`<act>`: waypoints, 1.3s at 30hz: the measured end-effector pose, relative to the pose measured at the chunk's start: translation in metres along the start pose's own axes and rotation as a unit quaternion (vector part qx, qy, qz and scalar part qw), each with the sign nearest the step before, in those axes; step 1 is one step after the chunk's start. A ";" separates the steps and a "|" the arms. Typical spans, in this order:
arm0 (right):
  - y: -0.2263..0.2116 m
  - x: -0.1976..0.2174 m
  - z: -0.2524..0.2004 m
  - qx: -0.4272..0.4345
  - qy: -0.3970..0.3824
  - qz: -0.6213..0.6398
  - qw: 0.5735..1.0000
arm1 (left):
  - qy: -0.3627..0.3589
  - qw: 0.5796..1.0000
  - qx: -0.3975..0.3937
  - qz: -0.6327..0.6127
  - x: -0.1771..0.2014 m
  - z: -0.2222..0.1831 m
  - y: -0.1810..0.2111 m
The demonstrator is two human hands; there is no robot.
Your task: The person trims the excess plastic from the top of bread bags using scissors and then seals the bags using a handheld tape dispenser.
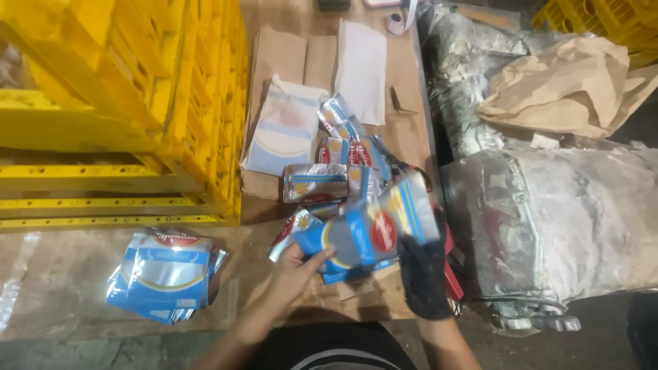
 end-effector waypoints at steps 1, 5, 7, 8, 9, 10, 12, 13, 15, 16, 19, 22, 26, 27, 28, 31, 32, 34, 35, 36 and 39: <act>-0.002 0.011 -0.004 0.000 0.001 0.001 1.000 | -0.001 1.000 0.000 0.001 0.009 -0.005 0.006; 0.008 0.076 -0.024 -0.056 -0.059 -0.216 0.973 | -0.108 0.983 -0.019 0.146 0.035 -0.020 -0.001; 0.027 0.121 -0.033 -0.092 -0.077 -0.291 0.949 | -0.119 0.979 0.014 0.166 0.043 -0.028 -0.012; 0.043 0.143 -0.037 -0.133 -0.095 -0.327 0.931 | -0.147 0.970 -0.037 0.191 0.041 -0.033 -0.007; 0.059 0.165 -0.041 -0.174 -0.113 -0.362 0.909 | -0.174 0.957 -0.088 0.216 0.039 -0.040 -0.003; 0.068 0.165 -0.045 -0.174 -0.112 -0.362 0.909 | -0.175 0.957 -0.088 0.216 0.036 -0.042 -0.002; 0.082 0.166 -0.051 -0.113 -0.110 -0.475 0.866 | -0.162 0.942 0.011 0.295 0.034 -0.045 -0.010; 0.083 0.157 -0.049 -0.114 -0.109 -0.475 0.866 | -0.162 0.942 0.013 0.294 0.022 -0.048 0.019; 0.088 0.142 -0.047 -0.172 -0.064 -0.401 0.898 | -0.134 0.823 0.063 0.548 0.004 -0.054 0.073; 0.088 0.153 -0.040 -0.175 -0.064 -0.401 0.897 | -0.134 0.823 0.066 0.548 0.015 -0.045 0.048; 0.074 0.146 -0.021 -0.070 -0.140 -0.496 0.854 | -0.024 0.935 0.007 0.355 0.044 -0.020 0.013; 0.044 0.109 -0.017 -0.122 -0.084 -0.367 0.918 | -0.035 0.932 -0.021 0.359 0.049 -0.006 0.023; 0.009 0.067 0.000 -0.109 -0.116 -0.351 0.923 | -0.125 0.974 0.092 0.163 0.035 0.017 0.044; 0.001 0.056 0.002 -0.124 -0.112 -0.328 0.930 | -0.153 0.977 0.084 0.123 0.026 0.021 0.055; 0.001 0.058 0.007 -0.127 -0.119 -0.328 0.928 | -0.147 0.978 0.082 0.122 0.021 0.024 0.058; -0.001 0.061 0.016 -0.132 -0.115 -0.335 0.926 | -0.167 0.980 -0.009 0.110 0.008 0.032 0.068; -0.002 0.059 0.019 -0.129 -0.104 -0.333 0.928 | -0.178 0.978 -0.010 0.110 0.009 0.036 0.067; -0.004 0.060 0.026 -0.123 -0.090 -0.332 0.931 | -0.193 0.975 -0.012 0.110 0.007 0.044 0.066; -0.004 0.061 0.029 -0.115 -0.104 -0.325 0.933 | -0.187 0.978 0.019 0.092 0.007 0.046 0.065; -0.004 0.062 0.032 -0.108 -0.119 -0.318 0.934 | -0.181 0.979 0.050 0.073 0.007 0.049 0.063; -0.002 0.061 0.039 -0.128 -0.107 -0.333 0.928 | -0.170 0.983 0.017 0.064 0.004 0.054 0.073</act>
Point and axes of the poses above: each hand's wrist, its own z-axis towards the middle knuckle, its own x-axis out of the back of the hand, y = z × x, the point moved 4 cm from there along z, towards the middle knuckle, and after that the axes turned 1 degree about z, right-handed, at the moved point
